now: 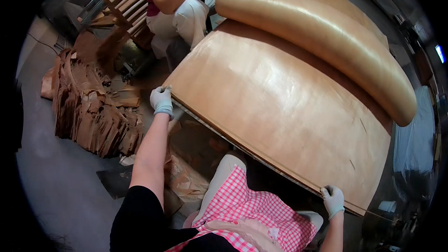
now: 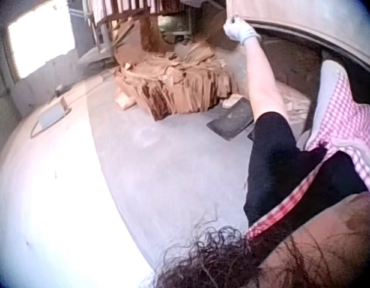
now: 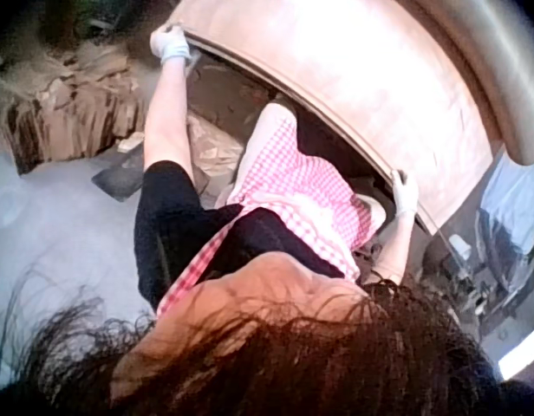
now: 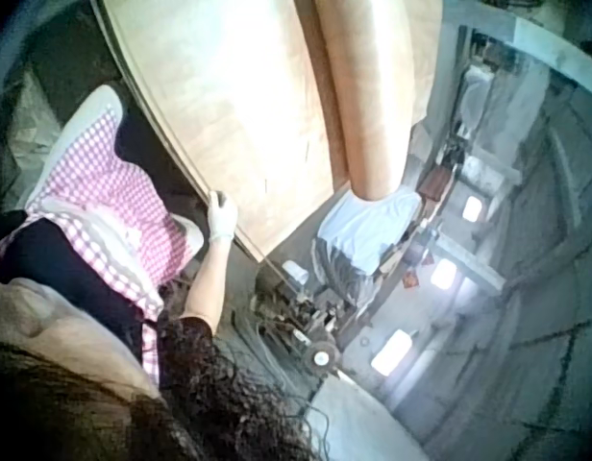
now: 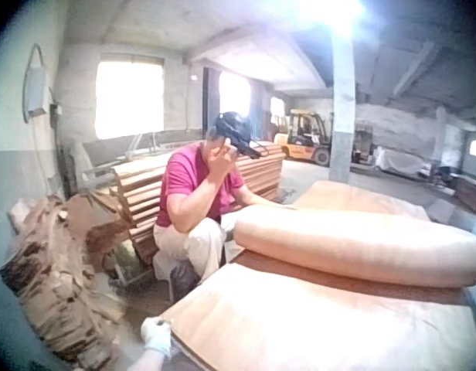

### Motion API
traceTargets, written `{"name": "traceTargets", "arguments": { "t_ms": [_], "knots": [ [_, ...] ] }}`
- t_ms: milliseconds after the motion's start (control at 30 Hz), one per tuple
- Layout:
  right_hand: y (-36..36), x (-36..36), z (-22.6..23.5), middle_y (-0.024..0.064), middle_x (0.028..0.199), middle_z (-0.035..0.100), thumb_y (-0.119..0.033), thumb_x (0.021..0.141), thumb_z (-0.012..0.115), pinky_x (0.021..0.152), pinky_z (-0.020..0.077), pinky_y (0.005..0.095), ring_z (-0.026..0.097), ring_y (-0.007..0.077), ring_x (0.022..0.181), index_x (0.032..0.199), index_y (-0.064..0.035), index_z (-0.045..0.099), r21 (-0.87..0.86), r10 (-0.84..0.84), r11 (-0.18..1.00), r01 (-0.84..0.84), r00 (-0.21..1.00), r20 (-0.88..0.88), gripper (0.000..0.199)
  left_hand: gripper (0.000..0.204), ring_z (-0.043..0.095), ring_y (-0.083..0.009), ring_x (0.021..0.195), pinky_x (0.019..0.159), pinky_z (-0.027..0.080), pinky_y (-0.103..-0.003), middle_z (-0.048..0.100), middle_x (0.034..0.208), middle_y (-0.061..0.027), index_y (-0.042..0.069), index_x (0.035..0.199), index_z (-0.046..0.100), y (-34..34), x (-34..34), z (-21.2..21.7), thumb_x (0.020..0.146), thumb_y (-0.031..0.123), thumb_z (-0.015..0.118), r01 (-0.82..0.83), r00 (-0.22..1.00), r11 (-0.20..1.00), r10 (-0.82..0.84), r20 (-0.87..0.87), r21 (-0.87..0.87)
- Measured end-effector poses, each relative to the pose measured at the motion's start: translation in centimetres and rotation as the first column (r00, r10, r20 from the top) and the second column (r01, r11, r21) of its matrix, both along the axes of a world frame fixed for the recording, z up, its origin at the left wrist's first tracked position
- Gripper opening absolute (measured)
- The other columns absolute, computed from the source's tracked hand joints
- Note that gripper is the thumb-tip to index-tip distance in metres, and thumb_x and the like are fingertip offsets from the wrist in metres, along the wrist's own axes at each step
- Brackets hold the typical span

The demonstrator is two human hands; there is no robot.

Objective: The person sits on the floor and peels thin strips of wood veneer from a large sheet using a thin wooden stick. They lift the veneer roll, insert the stick under the edge, and pull the strip away from the main sheet repeatedly.

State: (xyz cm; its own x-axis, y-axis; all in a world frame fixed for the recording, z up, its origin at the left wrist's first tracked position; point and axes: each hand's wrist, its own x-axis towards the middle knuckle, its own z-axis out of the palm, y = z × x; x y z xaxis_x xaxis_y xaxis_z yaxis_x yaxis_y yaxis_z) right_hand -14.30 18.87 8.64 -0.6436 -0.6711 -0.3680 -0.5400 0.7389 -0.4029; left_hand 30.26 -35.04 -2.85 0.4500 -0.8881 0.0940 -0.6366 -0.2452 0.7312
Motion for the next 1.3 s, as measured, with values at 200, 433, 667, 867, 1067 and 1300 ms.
{"name": "traceTargets", "arguments": {
  "t_ms": [200, 433, 667, 867, 1067, 1300],
  "knots": [
    [-0.3, -0.5, -2.3, 0.023, 0.082, 0.067, -0.028, 0.085, 0.063, 0.072, 0.0502, 0.0405, 0.067, 0.0344, 0.079, 0.087, 0.0044, 0.068, 0.065, 0.016, 0.998, -0.016, 1.0, 0.005, 0.033, 0.027, 0.066, -0.0329, 0.094, 0.087, 0.051, -0.04, 0.069, 0.099, -0.0142, 0.016, 0.094, 0.076, -1.1, 1.3, -1.1, 0.074, 0.034, 0.076, 0.107, 0.957, 0.992, -0.12, 0.264, 0.064],
    [1.9, -3.8, -1.9, 0.0243, 0.089, 0.067, -0.036, 0.085, 0.06, 0.078, 0.0496, 0.0443, 0.064, 0.039, 0.089, 0.093, -0.0004, 0.07, 0.17, 0.0, 0.985, 0.007, 0.999, -0.041, 0.038, 0.041, 0.068, -0.0256, 0.089, 0.082, 0.052, -0.037, 0.071, 0.1, -0.0158, 0.003, 0.109, 0.068, -2.3, 1.9, -0.6, 0.078, 0.027, 0.076, 0.256, 0.964, 0.96, -0.261, 0.041, 0.11],
    [2.2, -4.3, -2.0, 0.0214, 0.086, 0.069, -0.046, 0.079, 0.068, 0.077, 0.0506, 0.0423, 0.066, 0.0351, 0.085, 0.088, -0.0011, 0.07, 0.333, -0.146, 0.928, 0.169, 0.985, -0.095, 0.046, 0.081, 0.055, -0.0357, 0.121, 0.1, 0.045, -0.046, 0.056, 0.134, -0.0174, 0.013, 0.137, 0.05, -0.6, -0.4, 3.2, 0.072, 0.054, 0.078, -0.041, 0.913, 0.963, -0.073, 0.402, 0.267],
    [2.8, -4.1, -2.8, 0.0185, 0.101, 0.069, -0.052, 0.079, 0.066, 0.085, 0.0505, 0.0429, 0.065, 0.034, 0.098, 0.097, -0.0052, 0.07, 0.343, -0.179, 0.925, 0.166, 0.984, 0.005, 0.05, 0.088, 0.048, -0.0345, 0.128, 0.099, 0.043, -0.051, 0.045, 0.143, -0.0159, 0.007, 0.141, 0.043, 0.7, -3.3, 4.9, 0.079, 0.066, 0.063, -0.144, 0.747, 0.984, 0.18, 0.64, -0.109],
    [2.8, -4.3, -3.2, 0.0179, 0.108, 0.068, -0.054, 0.08, 0.063, 0.087, 0.0509, 0.0439, 0.064, 0.0336, 0.102, 0.102, -0.0055, 0.069, 0.303, -0.128, 0.945, 0.125, 0.992, -0.012, 0.054, 0.058, 0.044, -0.0415, 0.129, 0.112, 0.029, -0.053, 0.049, 0.136, -0.0261, -0.003, 0.133, 0.048, 26.6, -26.6, 3.0, 0.084, 0.028, 0.058, 0.917, 0.288, 0.396, -0.742, 0.605, 0.049],
    [4.3, -5.3, -4.4, 0.0198, 0.104, 0.068, -0.039, 0.082, 0.062, 0.085, 0.0516, 0.0454, 0.066, 0.0359, 0.098, 0.1, -0.0059, 0.072, 0.136, -0.105, 0.987, 0.09, 0.989, 0.106, 0.039, 0.095, 0.02, -0.0402, 0.143, 0.118, 0.011, -0.049, 0.026, 0.153, -0.027, 0.0, 0.148, 0.028, 41.3, -37.5, 4.7, 0.076, 0.045, 0.071, 0.942, -0.144, -0.03, -0.937, 0.319, 0.335]
  ]
}}
